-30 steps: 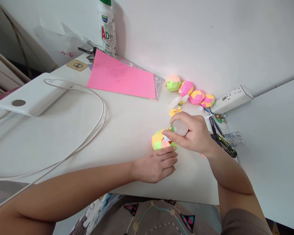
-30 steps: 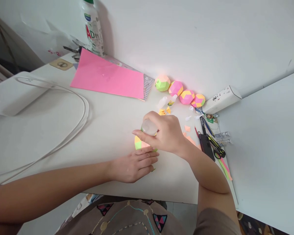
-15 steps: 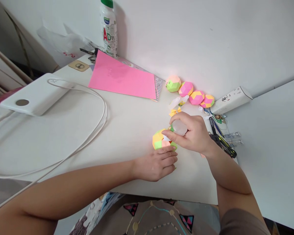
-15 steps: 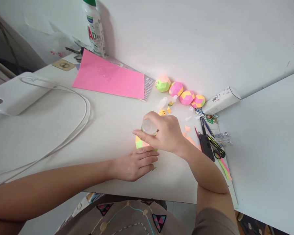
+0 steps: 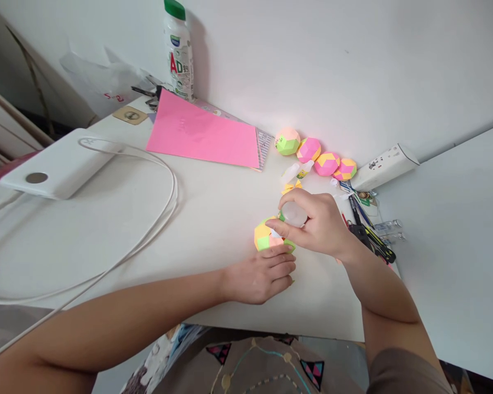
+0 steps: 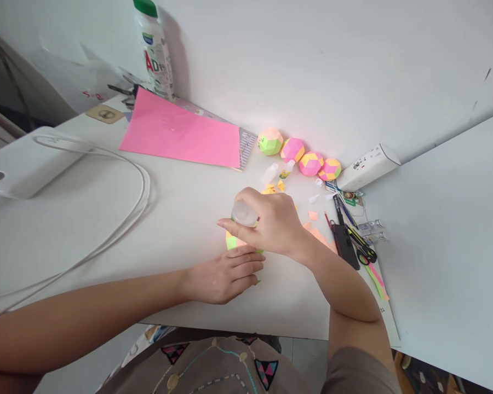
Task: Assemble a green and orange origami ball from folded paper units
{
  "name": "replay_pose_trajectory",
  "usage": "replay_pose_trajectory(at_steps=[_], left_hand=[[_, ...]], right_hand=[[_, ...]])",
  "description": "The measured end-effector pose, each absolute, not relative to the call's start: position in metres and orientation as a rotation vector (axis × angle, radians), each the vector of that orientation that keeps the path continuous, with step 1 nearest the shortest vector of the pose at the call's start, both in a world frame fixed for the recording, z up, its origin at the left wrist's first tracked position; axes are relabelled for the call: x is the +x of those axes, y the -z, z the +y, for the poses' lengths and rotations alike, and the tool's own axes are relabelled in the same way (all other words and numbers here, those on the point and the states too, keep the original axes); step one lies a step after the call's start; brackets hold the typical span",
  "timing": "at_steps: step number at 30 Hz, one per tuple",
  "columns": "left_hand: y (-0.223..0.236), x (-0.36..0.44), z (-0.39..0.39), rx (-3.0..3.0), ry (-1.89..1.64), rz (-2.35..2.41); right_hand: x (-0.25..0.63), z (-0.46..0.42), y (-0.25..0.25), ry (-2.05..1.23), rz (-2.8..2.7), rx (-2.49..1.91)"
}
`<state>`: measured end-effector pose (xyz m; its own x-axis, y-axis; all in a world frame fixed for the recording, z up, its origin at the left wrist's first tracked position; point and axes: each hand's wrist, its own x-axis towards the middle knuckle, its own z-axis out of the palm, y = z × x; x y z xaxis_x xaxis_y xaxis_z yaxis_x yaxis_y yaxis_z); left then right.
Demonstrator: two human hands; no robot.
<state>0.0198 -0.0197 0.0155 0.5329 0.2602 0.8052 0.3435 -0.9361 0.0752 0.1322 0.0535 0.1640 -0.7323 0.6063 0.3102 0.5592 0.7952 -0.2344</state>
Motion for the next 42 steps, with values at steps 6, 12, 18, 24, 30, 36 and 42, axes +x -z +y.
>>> replay_pose_trajectory(at_steps=[6,12,18,24,30,36,42], left_hand=[[-0.016,0.02,-0.02,-2.673,1.373,-0.532],[-0.016,0.02,-0.02,-2.67,1.37,-0.537],[-0.017,0.019,-0.02,-2.683,1.375,-0.529],[-0.018,0.019,-0.02,-2.693,1.382,-0.512],[-0.019,0.018,-0.019,-2.692,1.384,-0.51],[-0.022,0.018,-0.021,-2.691,1.358,-0.529],[-0.021,0.018,-0.02,-2.69,1.374,-0.529]], right_hand=[[0.134,0.055,-0.164,-0.176,-2.596,-0.913],[0.139,0.056,-0.166,-0.18,-2.628,-0.947],[0.134,0.056,-0.165,-0.208,-2.573,-0.923],[0.131,0.058,-0.164,-0.259,-2.585,-0.973],[0.14,0.057,-0.172,-0.28,-2.626,-1.005],[0.155,0.059,-0.181,-0.275,-2.485,-1.035],[0.165,0.065,-0.169,-0.231,-2.303,-0.9]])
